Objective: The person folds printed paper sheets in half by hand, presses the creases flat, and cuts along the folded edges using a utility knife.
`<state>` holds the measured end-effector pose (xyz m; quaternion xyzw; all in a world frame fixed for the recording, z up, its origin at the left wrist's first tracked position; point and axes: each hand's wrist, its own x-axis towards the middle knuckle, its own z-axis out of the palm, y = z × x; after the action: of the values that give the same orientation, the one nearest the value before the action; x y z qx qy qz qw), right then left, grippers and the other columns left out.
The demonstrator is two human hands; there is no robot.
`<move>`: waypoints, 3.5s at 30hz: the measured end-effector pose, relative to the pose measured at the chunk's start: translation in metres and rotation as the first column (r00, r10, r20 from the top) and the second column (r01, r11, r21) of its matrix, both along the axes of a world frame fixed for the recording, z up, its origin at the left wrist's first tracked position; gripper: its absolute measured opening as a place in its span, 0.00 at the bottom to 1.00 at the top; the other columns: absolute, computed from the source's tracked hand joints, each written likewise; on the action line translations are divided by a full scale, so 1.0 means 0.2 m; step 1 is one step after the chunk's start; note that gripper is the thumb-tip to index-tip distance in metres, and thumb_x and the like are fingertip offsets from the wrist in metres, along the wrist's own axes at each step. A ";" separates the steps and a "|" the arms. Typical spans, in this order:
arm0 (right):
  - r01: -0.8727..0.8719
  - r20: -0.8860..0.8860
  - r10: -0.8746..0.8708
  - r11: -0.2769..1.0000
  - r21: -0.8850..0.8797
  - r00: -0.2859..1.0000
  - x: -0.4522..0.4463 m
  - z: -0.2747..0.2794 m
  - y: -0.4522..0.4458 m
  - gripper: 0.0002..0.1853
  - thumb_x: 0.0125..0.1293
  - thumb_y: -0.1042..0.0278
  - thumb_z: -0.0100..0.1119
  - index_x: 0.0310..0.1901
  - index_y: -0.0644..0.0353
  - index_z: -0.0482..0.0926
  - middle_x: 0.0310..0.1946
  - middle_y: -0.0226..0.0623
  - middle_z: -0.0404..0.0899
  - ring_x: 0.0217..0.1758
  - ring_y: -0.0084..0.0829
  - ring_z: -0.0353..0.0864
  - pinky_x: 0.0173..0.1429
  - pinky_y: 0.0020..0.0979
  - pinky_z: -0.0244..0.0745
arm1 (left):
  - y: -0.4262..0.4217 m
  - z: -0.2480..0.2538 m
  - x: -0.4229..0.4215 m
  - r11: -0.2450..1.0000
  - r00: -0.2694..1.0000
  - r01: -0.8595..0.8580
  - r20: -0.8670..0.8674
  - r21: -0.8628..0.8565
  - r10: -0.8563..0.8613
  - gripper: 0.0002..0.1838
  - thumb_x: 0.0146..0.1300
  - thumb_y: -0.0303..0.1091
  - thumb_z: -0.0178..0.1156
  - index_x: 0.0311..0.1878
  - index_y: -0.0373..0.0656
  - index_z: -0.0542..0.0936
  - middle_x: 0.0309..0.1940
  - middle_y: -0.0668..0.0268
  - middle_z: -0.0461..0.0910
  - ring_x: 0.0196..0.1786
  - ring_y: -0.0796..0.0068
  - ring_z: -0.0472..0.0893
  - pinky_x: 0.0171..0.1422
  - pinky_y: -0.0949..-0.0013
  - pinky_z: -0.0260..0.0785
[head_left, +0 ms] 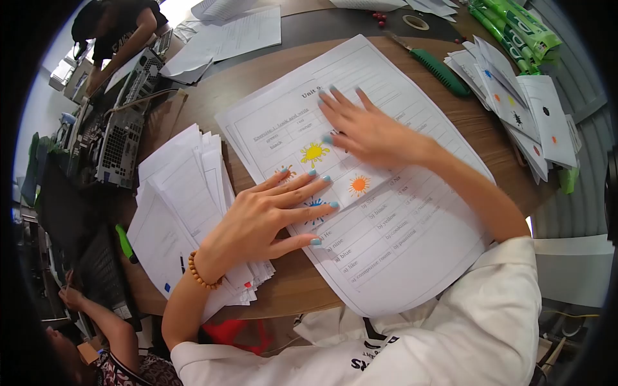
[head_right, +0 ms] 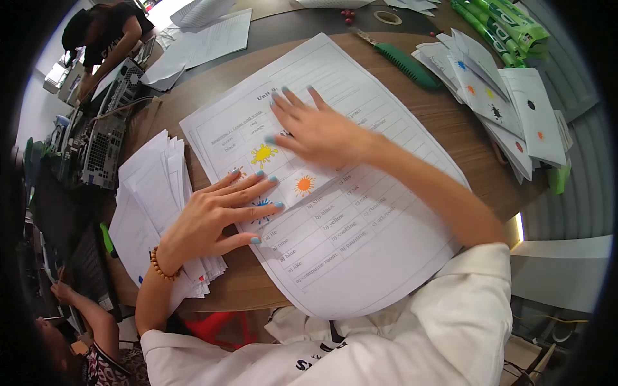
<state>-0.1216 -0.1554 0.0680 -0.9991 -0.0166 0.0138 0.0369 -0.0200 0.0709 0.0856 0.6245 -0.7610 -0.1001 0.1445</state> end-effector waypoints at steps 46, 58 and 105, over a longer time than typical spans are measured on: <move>-0.046 -0.152 0.118 0.910 0.411 0.981 -1.02 0.36 0.22 0.36 0.46 0.65 0.70 0.61 0.49 0.68 0.66 0.39 0.61 0.69 0.40 0.61 0.69 0.47 0.57 | 0.04 0.03 -0.02 0.989 0.996 -0.093 0.010 0.117 0.093 0.32 0.64 0.45 0.51 0.70 0.47 0.60 0.71 0.60 0.56 0.74 0.58 0.52 0.77 0.53 0.40; -0.208 0.144 0.216 0.976 -0.064 0.966 -1.12 0.40 0.28 0.10 0.52 0.75 0.57 0.37 0.68 0.79 0.36 0.40 0.81 0.40 0.34 0.82 0.48 0.34 0.79 | 0.05 -0.02 -0.01 0.979 0.979 -0.191 0.093 0.076 0.183 0.30 0.68 0.52 0.42 0.70 0.50 0.60 0.71 0.58 0.54 0.75 0.57 0.49 0.77 0.52 0.36; -0.009 0.302 0.046 0.992 -0.125 0.952 -0.32 0.14 0.18 0.24 0.66 0.55 0.52 0.58 0.61 0.72 0.59 0.52 0.69 0.68 0.47 0.63 0.70 0.52 0.50 | 0.03 -0.09 -0.01 0.881 0.879 -0.465 0.070 -0.088 0.471 0.26 0.64 0.40 0.44 0.67 0.52 0.66 0.69 0.52 0.58 0.75 0.51 0.47 0.74 0.41 0.32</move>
<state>-0.1849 -0.1193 0.0960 -0.9893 -0.0351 -0.1386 -0.0273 -0.0225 0.0772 0.0679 0.7884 -0.5961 -0.0082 0.1515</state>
